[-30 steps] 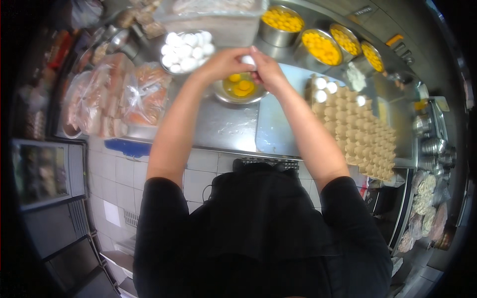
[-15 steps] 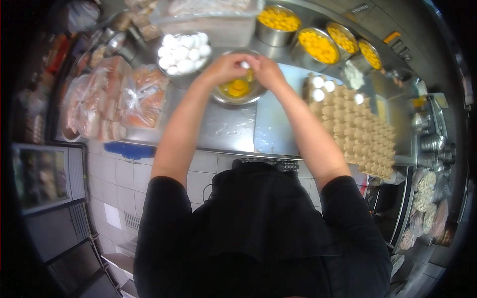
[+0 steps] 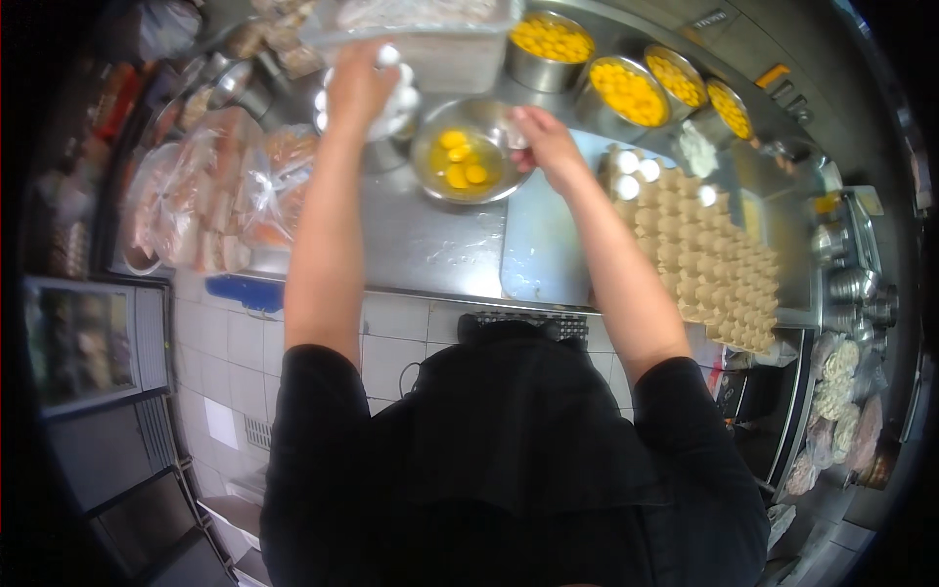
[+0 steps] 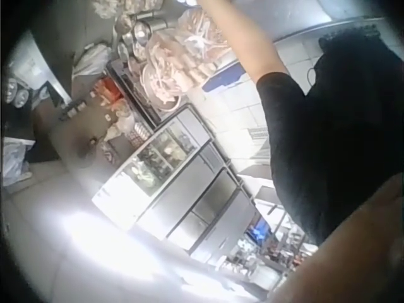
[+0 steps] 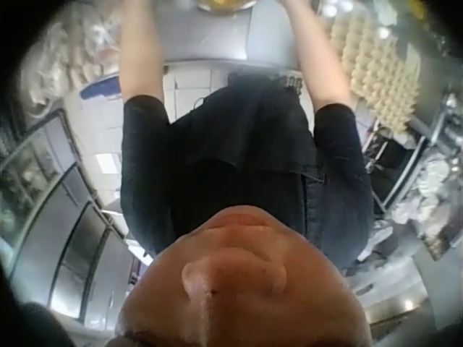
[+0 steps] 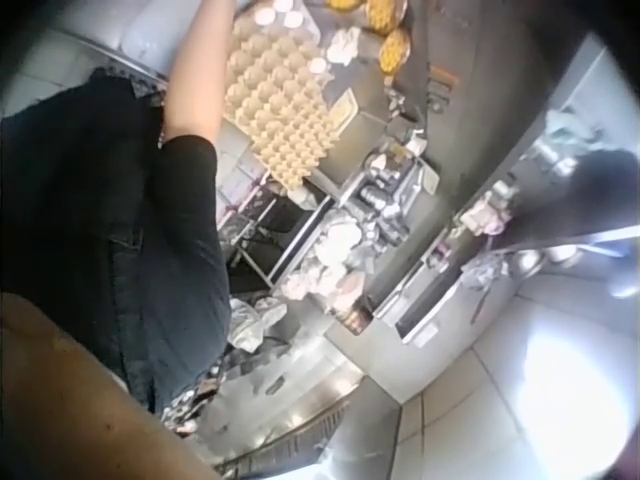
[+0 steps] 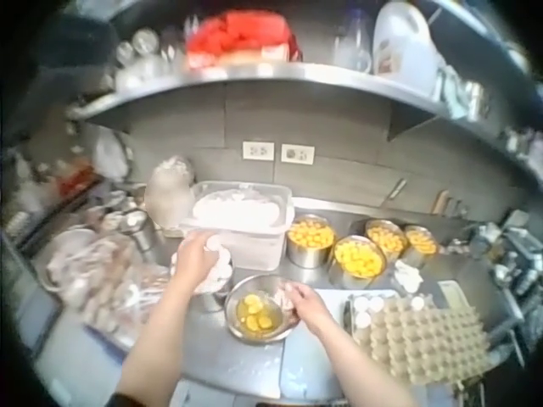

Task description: The recorder is cracking a large number of eggs from trays into metal bowls at a kitchen prep station.

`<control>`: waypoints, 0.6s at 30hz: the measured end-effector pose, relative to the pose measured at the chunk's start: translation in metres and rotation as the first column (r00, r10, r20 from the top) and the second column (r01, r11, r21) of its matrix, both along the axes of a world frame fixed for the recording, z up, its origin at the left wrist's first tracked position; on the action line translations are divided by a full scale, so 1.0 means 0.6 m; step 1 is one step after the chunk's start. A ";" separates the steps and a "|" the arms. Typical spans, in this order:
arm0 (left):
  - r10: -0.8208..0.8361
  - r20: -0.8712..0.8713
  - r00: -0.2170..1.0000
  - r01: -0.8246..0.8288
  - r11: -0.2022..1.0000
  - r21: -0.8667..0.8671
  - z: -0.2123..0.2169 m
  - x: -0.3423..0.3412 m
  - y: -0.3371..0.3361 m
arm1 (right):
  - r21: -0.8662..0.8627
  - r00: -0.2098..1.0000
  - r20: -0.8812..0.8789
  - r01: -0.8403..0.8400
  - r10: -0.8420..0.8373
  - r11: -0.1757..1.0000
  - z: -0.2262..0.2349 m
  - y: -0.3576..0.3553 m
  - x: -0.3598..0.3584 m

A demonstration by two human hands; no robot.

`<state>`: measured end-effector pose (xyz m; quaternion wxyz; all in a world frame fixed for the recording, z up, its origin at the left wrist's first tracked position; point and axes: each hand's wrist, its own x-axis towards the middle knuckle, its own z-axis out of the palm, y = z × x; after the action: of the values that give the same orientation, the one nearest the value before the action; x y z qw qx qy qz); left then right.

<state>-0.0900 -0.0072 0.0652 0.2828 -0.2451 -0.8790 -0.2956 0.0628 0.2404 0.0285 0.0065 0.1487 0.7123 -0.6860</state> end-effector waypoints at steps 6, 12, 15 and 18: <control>0.264 0.143 0.954 -0.205 0.922 -0.330 -0.016 -0.048 -0.032 | -0.390 0.997 -0.064 -0.069 0.048 0.918 -0.013 -0.001 0.003; 0.217 0.143 0.966 -0.183 0.958 -0.219 -0.025 -0.039 -0.044 | 0.034 0.950 0.011 -0.312 0.312 0.950 -0.017 -0.007 -0.016; 0.209 0.131 0.969 -0.211 0.977 0.001 -0.018 -0.016 -0.064 | 0.268 0.930 0.060 -0.366 0.364 0.891 -0.010 -0.018 -0.026; 0.103 0.082 0.991 -0.128 0.891 0.436 -0.036 0.071 -0.078 | 0.443 0.915 0.067 -0.385 0.398 0.810 -0.014 -0.024 -0.043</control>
<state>-0.0475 -0.0538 0.0435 0.3229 -0.1137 -0.8102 -0.4759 0.0373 0.2261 0.0200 0.1028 -0.0134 0.8658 -0.4895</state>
